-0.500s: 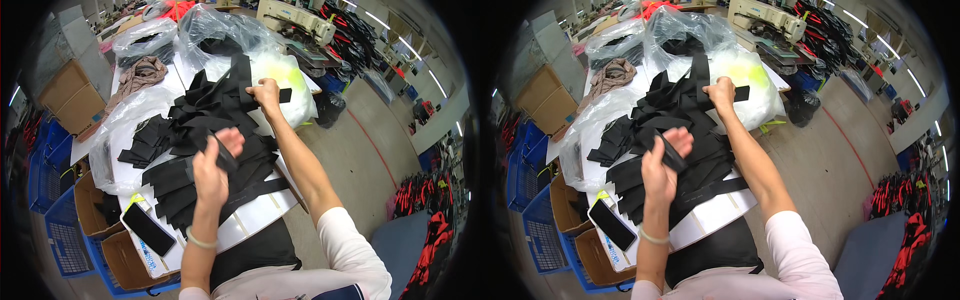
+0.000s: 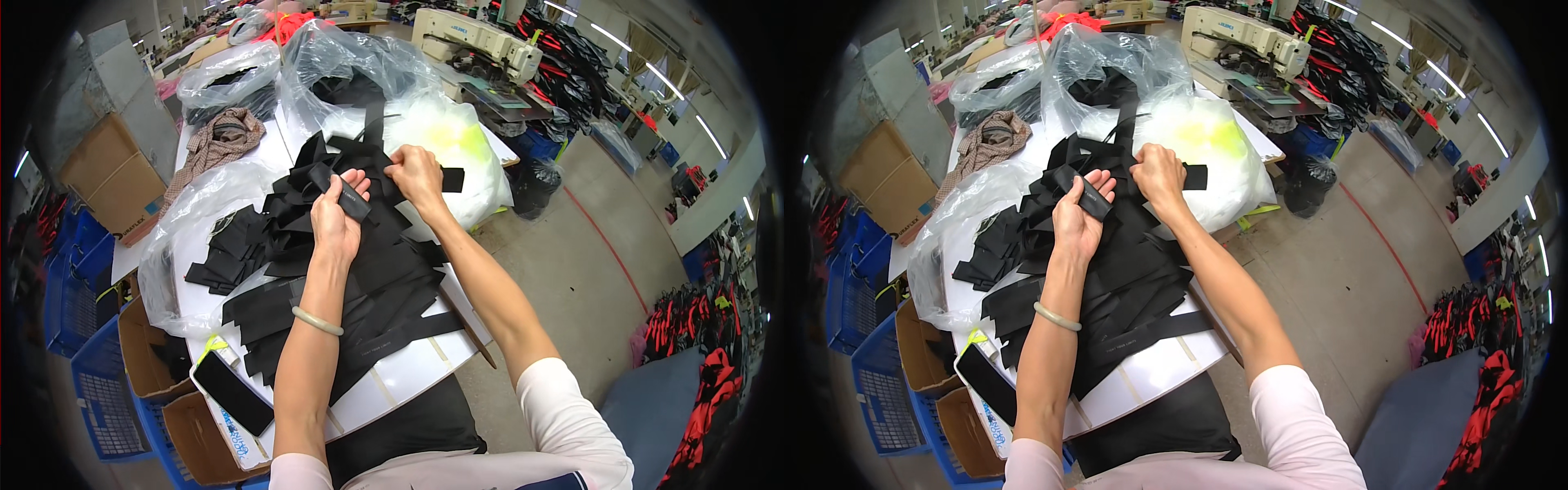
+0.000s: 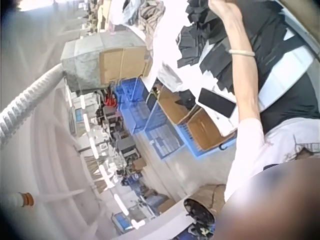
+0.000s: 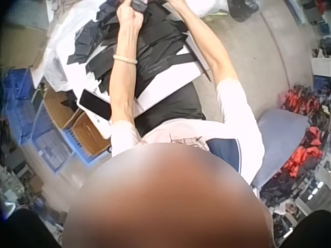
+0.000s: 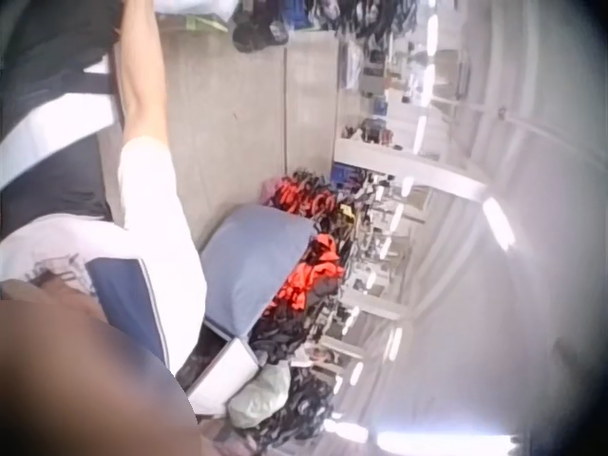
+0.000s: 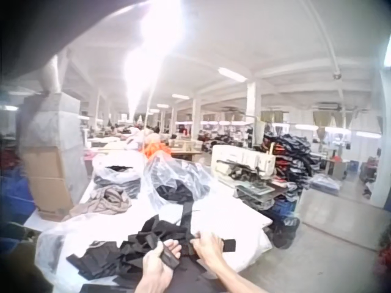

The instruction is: Turning black fabric straps inside out using a wooden stick as a guide.

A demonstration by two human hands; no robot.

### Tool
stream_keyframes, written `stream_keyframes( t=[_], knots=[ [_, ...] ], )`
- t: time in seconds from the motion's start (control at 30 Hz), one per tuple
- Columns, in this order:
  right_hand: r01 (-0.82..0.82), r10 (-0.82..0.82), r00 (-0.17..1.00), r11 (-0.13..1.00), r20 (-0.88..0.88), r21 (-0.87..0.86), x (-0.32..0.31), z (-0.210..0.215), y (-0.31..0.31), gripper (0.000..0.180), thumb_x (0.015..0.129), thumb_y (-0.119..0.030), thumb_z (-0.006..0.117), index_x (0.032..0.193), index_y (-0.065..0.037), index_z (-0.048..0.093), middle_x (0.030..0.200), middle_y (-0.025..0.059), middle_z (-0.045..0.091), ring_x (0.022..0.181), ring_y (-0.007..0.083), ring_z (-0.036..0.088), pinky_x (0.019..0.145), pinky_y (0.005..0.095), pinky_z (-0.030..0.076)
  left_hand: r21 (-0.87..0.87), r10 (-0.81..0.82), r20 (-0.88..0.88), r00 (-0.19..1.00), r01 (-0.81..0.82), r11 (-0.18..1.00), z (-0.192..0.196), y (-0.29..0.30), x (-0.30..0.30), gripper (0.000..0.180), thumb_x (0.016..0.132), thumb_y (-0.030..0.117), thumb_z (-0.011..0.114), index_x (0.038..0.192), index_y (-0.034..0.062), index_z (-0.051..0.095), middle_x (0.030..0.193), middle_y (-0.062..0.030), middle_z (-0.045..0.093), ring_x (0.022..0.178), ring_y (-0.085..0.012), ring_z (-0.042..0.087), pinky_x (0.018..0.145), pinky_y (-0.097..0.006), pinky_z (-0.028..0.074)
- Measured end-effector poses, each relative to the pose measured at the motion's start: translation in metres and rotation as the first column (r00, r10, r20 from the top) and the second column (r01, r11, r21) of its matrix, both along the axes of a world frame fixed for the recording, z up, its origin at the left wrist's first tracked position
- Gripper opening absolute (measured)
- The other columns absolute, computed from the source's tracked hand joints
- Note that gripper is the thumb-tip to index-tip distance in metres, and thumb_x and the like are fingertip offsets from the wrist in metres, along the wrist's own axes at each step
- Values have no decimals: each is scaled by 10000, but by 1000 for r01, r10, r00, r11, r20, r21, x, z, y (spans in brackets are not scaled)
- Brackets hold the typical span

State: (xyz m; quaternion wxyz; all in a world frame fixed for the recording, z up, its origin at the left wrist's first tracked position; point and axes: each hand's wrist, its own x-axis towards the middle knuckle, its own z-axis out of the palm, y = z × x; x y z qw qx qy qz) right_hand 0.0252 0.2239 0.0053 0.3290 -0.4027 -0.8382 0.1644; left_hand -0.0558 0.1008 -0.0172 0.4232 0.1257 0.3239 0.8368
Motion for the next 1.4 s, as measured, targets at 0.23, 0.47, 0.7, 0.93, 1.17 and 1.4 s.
stream_keyframes(
  t=[0.23,0.47,0.7,0.93,1.17,1.4],
  knots=[
    [-598,213,569,771,-794,-221,55,11,-2,41,804,-36,649,837,-27,627,751,-8,624,640,56,533,586,207,432,141,-108,60,992,98,985,1,20,1,407,987,257,418,1192,-85,498,1206,-177,556,1122,-287,545,921,-368,436],
    [-801,-1,100,594,-995,-81,88,1,-40,83,844,36,558,895,-29,568,891,16,595,753,72,519,695,236,426,-206,-79,-198,977,37,978,-37,82,-1,353,986,222,422,1139,-74,538,1154,-159,574,1064,-240,567,822,-312,461],
    [-601,65,505,742,-861,-296,167,62,-88,52,856,-35,623,842,-30,574,759,8,618,626,30,548,574,163,450,-161,36,-223,974,-73,984,-19,60,9,306,959,194,484,1035,-93,556,959,-147,618,840,-221,630,694,-314,489],
    [-406,38,833,720,-553,-563,214,28,-129,178,843,-117,673,731,-38,560,610,-23,581,533,-6,469,487,157,345,-1,-253,-308,917,266,964,41,-109,113,327,890,125,568,1130,-96,553,700,-50,556,540,-100,484,574,-257,448],
    [-282,28,936,658,-352,-699,249,9,-188,172,826,-115,688,736,-29,570,589,-52,543,522,-6,418,484,175,304,-40,-48,-265,963,39,998,11,-176,147,240,803,62,652,1005,-66,628,634,-6,548,507,-52,451,512,-202,404],
    [-494,495,868,869,-39,39,220,-17,-220,379,692,-95,754,994,4,547,880,124,576,776,257,607,641,308,472,-279,-169,-168,971,117,953,-23,-192,161,68,818,32,619,835,-31,638,592,1,528,484,-52,439,456,-211,357]
  ],
)
